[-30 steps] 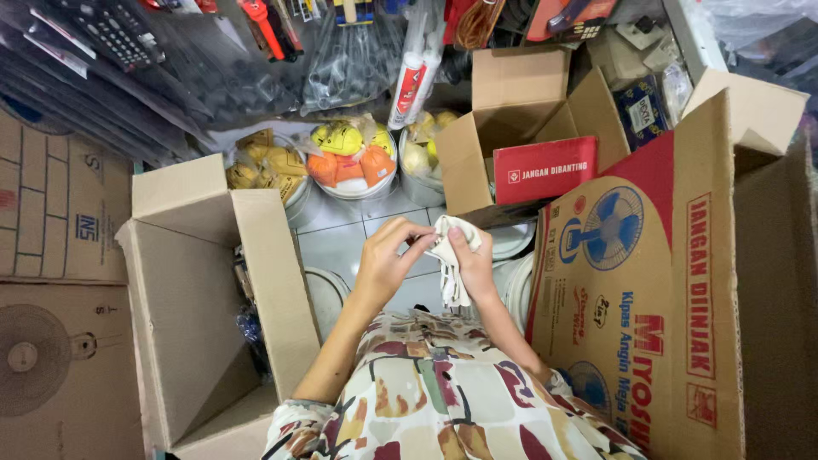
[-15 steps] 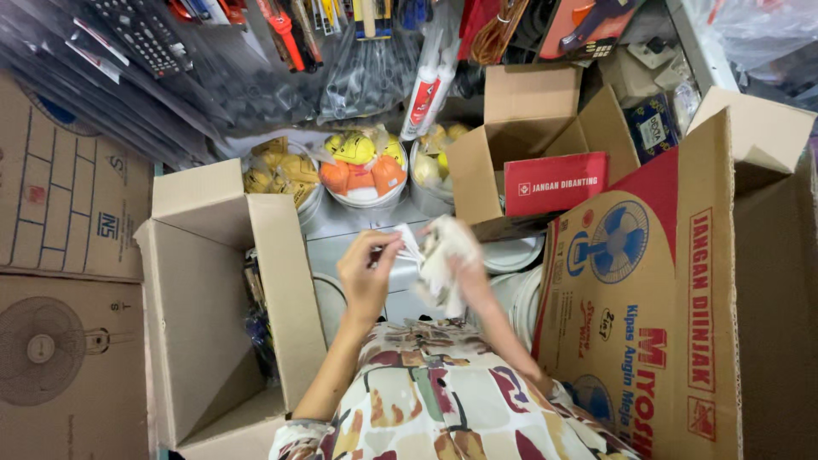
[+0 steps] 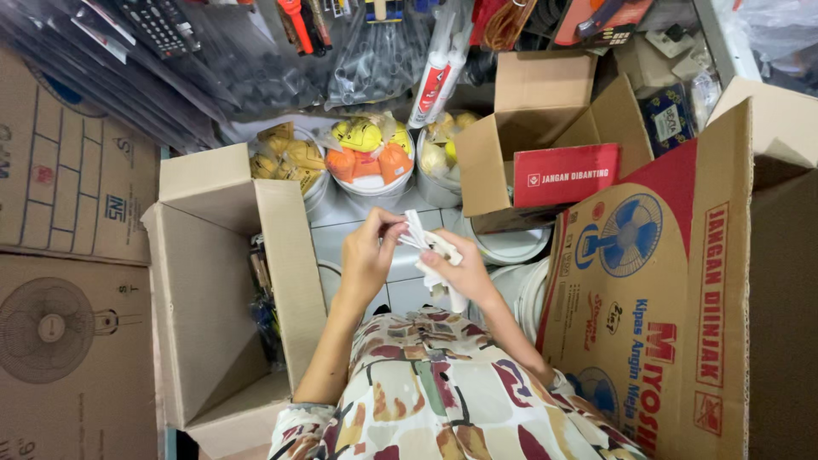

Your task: The person organizes various packaged items, including an extension cord and other hardware supplies, by placing them into cardboard boxes and arranging them on shelves.

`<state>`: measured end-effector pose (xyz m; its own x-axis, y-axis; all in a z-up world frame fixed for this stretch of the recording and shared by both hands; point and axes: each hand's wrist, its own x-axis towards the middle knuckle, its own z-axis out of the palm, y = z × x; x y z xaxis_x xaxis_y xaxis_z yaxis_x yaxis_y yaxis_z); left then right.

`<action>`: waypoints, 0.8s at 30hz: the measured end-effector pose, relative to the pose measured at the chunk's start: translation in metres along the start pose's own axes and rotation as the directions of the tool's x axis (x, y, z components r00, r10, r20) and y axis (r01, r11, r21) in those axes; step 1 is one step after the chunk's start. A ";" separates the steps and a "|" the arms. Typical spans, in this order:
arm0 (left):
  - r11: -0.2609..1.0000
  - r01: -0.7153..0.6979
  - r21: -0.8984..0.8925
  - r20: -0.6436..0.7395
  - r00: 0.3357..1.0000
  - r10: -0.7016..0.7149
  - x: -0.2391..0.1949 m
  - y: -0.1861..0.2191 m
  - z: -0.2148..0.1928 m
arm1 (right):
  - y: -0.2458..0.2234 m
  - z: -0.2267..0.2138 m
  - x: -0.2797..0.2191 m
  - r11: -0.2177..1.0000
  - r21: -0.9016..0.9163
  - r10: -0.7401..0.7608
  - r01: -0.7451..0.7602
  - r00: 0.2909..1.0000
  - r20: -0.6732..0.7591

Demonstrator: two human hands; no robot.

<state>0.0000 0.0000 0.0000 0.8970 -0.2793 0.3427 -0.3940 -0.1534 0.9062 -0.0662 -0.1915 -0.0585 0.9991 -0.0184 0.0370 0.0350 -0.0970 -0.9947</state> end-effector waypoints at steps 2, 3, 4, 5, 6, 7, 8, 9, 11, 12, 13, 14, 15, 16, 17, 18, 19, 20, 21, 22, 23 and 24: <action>0.987 0.067 -0.144 0.042 0.997 -0.062 0.000 0.000 0.002 | -0.001 -0.006 0.000 0.998 0.057 -0.023 0.025 0.999 -0.026; 0.974 0.081 -0.209 0.031 0.997 -0.077 -0.001 -0.002 0.004 | -0.001 -0.007 -0.001 0.996 0.083 -0.031 0.034 0.999 -0.041; 0.957 0.094 -0.274 0.020 0.996 -0.092 -0.001 -0.005 0.005 | -0.001 -0.007 -0.001 0.991 0.134 -0.009 0.023 0.994 -0.105; 0.934 0.110 -0.339 0.012 0.994 -0.112 -0.002 -0.007 0.007 | -0.002 -0.007 -0.001 0.983 0.185 0.020 0.011 0.986 -0.166; 0.910 0.146 -0.388 0.027 0.989 -0.147 -0.003 -0.009 0.008 | -0.004 -0.008 0.000 0.972 0.235 0.052 0.002 0.973 -0.226; 0.882 0.183 -0.434 0.043 0.982 -0.183 -0.004 -0.010 0.010 | -0.006 -0.009 0.001 0.974 0.225 0.038 0.031 0.955 -0.293; 0.851 0.220 -0.478 0.060 0.974 -0.218 -0.005 -0.011 0.011 | -0.008 -0.012 0.003 0.975 0.213 0.022 0.058 0.933 -0.358; 0.820 0.216 -0.530 0.080 0.975 -0.206 -0.006 -0.011 0.014 | -0.010 -0.014 0.003 0.976 0.199 0.007 0.085 0.907 -0.421; 0.748 0.209 -0.630 0.115 0.978 -0.176 -0.008 -0.008 0.023 | -0.011 -0.015 -0.001 0.988 0.106 -0.055 0.112 0.897 -0.438; 0.757 0.203 -0.621 0.116 0.979 -0.167 -0.011 -0.007 0.027 | -0.010 -0.015 -0.004 0.990 0.058 -0.087 0.126 0.892 -0.444; 0.767 0.194 -0.612 0.118 0.981 -0.153 -0.012 -0.005 0.031 | -0.008 -0.014 -0.005 0.989 0.053 -0.103 0.141 0.891 -0.441; 0.777 0.184 -0.602 0.120 0.983 -0.140 -0.013 -0.004 0.034 | -0.004 -0.012 -0.006 0.987 0.048 -0.119 0.156 0.891 -0.439; 0.750 0.176 -0.638 0.093 0.984 -0.152 -0.013 -0.004 0.037 | 0.001 -0.012 -0.006 0.984 0.043 -0.137 0.172 0.890 -0.435; 0.722 0.166 -0.672 0.065 0.984 -0.165 -0.012 -0.004 0.039 | 0.008 -0.012 -0.004 0.978 0.116 -0.095 0.172 0.868 -0.487; 0.693 0.154 -0.705 0.038 0.983 -0.179 -0.011 -0.005 0.040 | 0.014 -0.014 0.001 0.966 0.189 -0.049 0.176 0.844 -0.534; 0.683 0.121 -0.720 -0.002 0.984 -0.176 -0.011 -0.006 0.038 | 0.019 -0.017 0.003 0.948 0.260 0.000 0.184 0.817 -0.576; 0.674 0.085 -0.734 -0.041 0.985 -0.169 -0.010 -0.007 0.034 | 0.022 -0.025 0.005 0.908 0.375 0.066 0.185 0.822 -0.566; 0.664 0.049 -0.746 -0.081 0.983 -0.163 -0.009 -0.008 0.029 | 0.023 -0.036 0.005 0.855 0.484 0.130 0.186 0.827 -0.547; 0.683 0.028 -0.730 -0.107 0.982 -0.155 -0.008 -0.009 0.023 | 0.022 -0.045 0.005 0.788 0.586 0.190 0.186 0.833 -0.520; 0.702 0.008 -0.712 -0.134 0.980 -0.147 -0.008 -0.010 0.015 | 0.021 -0.053 0.004 0.782 0.586 0.161 0.213 0.839 -0.520; 0.719 -0.013 -0.695 -0.160 0.977 -0.138 -0.007 -0.011 0.010 | 0.019 -0.059 0.005 0.775 0.584 0.130 0.240 0.844 -0.520; 0.712 -0.008 -0.702 -0.160 0.976 -0.147 -0.006 -0.012 0.008 | 0.016 -0.060 0.006 0.768 0.583 0.099 0.266 0.849 -0.519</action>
<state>-0.0027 -0.0042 -0.0146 0.9655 -0.0984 0.2412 -0.1469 0.5589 0.8161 -0.0611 -0.2528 -0.0683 0.8403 -0.5418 -0.0175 0.3059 0.5005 -0.8099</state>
